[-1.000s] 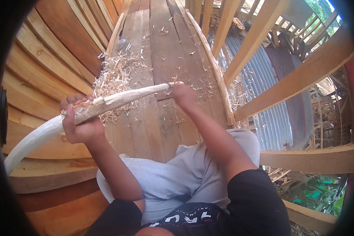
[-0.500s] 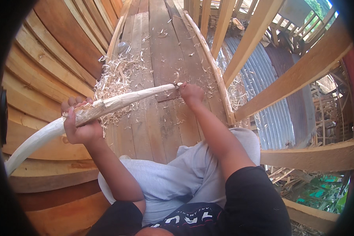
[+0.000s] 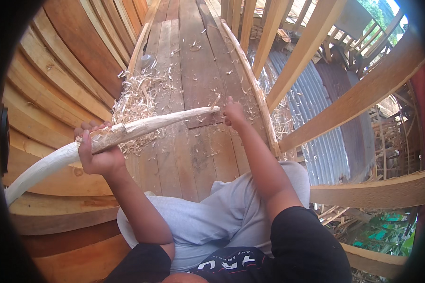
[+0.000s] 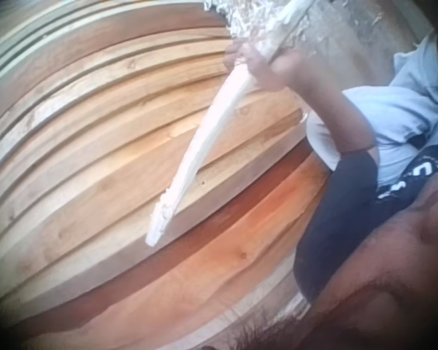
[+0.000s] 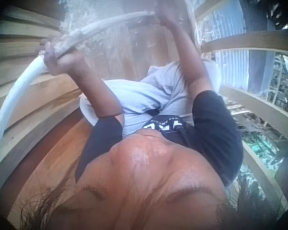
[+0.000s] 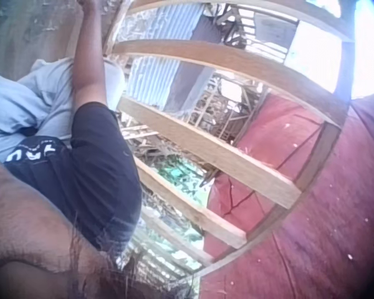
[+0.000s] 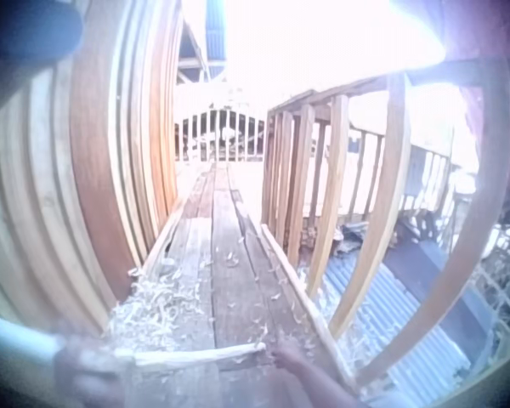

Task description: The person sits on a wooden floor and uses a knife to carve a long piece of wood. They hold the wood with their left hand and repeatedly shave off thin strips with the knife in their right hand, creating wood shavings on the floor.

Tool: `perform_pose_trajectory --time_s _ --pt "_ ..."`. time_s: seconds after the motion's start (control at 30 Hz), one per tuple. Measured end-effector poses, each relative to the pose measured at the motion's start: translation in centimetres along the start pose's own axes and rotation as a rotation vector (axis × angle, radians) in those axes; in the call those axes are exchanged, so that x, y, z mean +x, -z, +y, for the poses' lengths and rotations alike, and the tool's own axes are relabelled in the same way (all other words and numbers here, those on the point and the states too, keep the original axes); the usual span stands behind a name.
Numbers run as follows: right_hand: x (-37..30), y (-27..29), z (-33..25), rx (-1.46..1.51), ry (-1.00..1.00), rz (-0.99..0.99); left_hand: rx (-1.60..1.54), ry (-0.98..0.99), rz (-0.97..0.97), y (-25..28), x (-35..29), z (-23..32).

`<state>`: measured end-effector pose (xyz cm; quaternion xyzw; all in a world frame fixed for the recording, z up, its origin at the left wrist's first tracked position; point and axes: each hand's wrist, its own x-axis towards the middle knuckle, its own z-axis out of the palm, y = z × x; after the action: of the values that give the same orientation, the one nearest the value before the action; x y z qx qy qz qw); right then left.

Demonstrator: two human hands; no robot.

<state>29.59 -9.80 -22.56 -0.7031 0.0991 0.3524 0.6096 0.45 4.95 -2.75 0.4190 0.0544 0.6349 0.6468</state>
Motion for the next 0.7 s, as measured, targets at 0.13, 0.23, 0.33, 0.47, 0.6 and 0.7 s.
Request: perform_pose_trajectory --time_s 0.13,0.23,0.33,0.47,0.6,0.7 --pt "1.0 0.2 2.2 -0.276 -0.039 -0.017 0.169 -0.014 0.185 -1.2 0.0 -0.5" --pt "1.1 -0.2 3.2 -0.386 0.077 -0.117 0.262 0.084 0.051 -1.7 0.6 -0.2" --pt "0.1 -1.0 3.0 -0.319 0.079 -0.100 0.437 0.270 -0.211 -1.1 0.1 1.9" --pt "-1.7 -1.3 1.6 -0.383 0.136 -0.152 0.431 0.390 -0.369 -0.8 -0.2 2.2" --pt "0.4 -1.3 2.8 -0.609 0.427 -0.017 0.335 0.351 -0.426 2.2 0.3 -2.3" --pt "2.2 -1.3 3.7 -0.576 0.466 0.023 0.176 0.267 -0.463 3.2 0.0 -6.3"
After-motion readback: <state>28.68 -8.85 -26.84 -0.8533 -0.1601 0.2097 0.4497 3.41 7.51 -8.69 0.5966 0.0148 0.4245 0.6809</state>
